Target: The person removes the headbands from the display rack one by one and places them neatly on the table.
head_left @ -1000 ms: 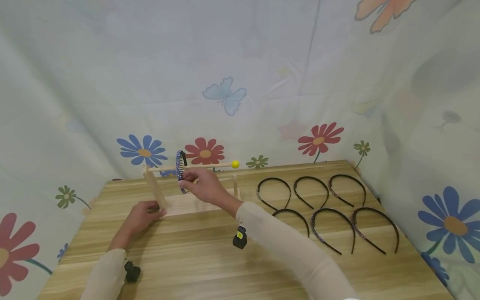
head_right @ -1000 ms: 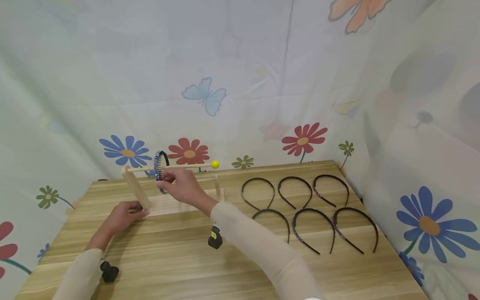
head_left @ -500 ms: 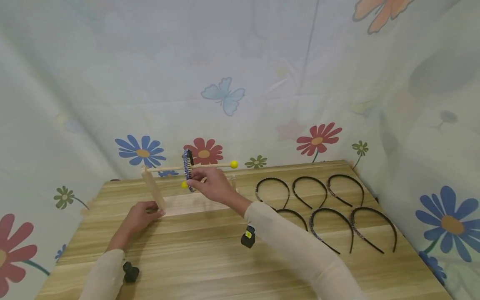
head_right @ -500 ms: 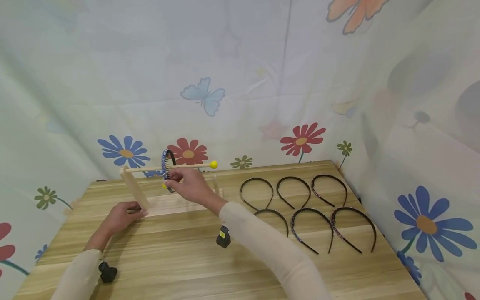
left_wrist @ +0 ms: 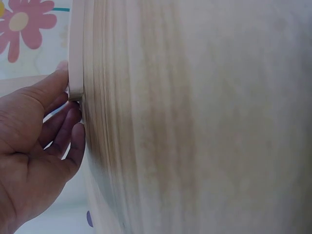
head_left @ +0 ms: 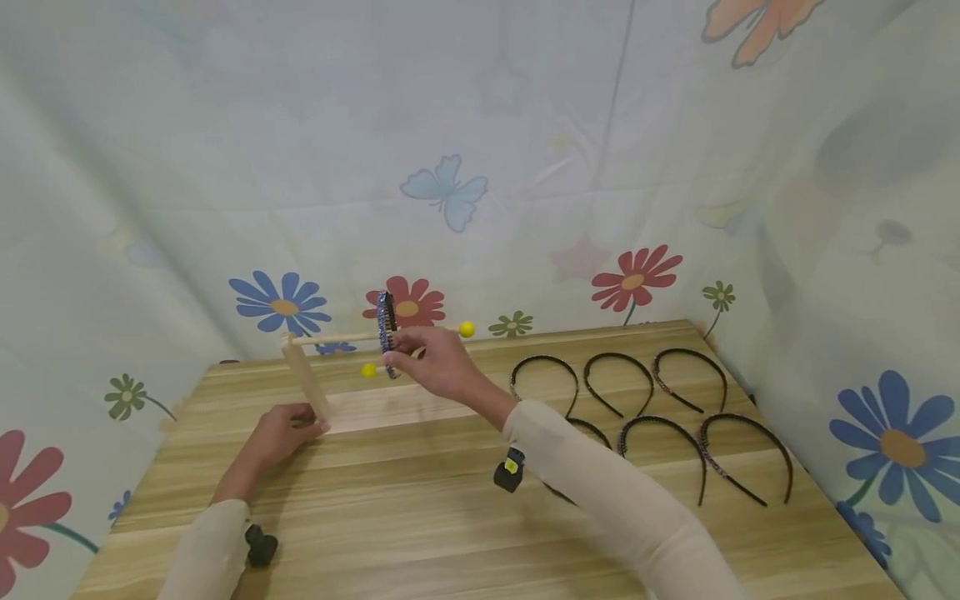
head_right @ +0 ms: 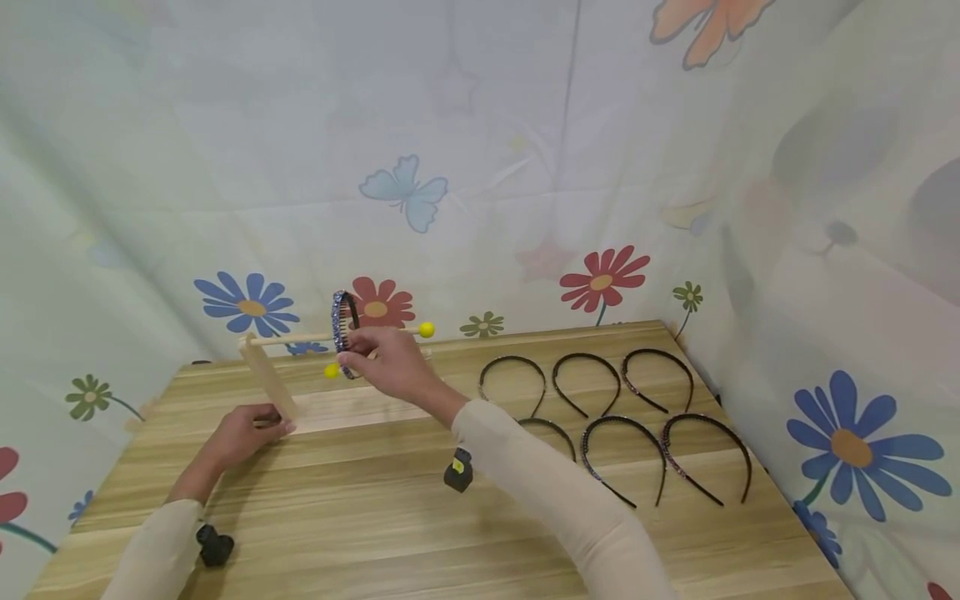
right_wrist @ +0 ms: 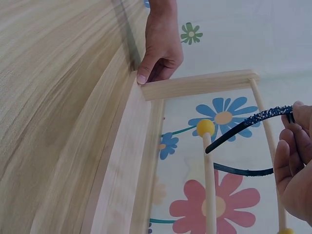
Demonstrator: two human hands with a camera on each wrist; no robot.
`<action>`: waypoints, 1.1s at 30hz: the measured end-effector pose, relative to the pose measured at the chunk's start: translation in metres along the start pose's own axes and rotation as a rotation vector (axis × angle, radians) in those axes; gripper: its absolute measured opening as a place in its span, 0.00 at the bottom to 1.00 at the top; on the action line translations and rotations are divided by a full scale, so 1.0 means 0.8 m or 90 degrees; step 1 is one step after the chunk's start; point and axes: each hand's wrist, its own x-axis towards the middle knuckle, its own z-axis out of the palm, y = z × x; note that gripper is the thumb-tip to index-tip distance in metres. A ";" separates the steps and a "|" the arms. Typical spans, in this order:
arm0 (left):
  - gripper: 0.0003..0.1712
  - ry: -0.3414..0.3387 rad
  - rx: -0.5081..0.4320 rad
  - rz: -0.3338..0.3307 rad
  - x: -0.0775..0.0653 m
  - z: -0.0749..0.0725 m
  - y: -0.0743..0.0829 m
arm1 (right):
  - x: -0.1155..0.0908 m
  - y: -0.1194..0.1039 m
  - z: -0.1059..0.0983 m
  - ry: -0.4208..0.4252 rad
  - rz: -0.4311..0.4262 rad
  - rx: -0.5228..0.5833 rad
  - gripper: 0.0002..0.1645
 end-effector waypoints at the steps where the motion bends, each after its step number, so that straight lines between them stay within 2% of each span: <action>1: 0.27 0.001 -0.001 0.002 0.000 0.000 0.000 | 0.000 0.000 -0.002 0.001 0.000 0.002 0.15; 7: 0.26 0.004 0.002 0.007 0.000 0.000 -0.002 | -0.001 -0.004 -0.011 -0.001 -0.018 -0.005 0.14; 13: 0.27 -0.001 0.003 -0.007 0.000 0.001 -0.002 | -0.003 -0.005 -0.021 -0.002 -0.032 0.001 0.14; 19: 0.27 -0.001 0.003 -0.010 0.000 0.000 -0.001 | -0.004 -0.005 -0.034 0.026 -0.054 -0.001 0.13; 28: 0.29 -0.009 0.014 -0.020 -0.002 -0.002 0.005 | -0.002 -0.003 -0.053 0.050 -0.033 -0.019 0.13; 33: 0.28 -0.007 0.017 -0.011 -0.001 -0.002 0.004 | -0.005 -0.005 -0.068 0.052 -0.013 -0.030 0.17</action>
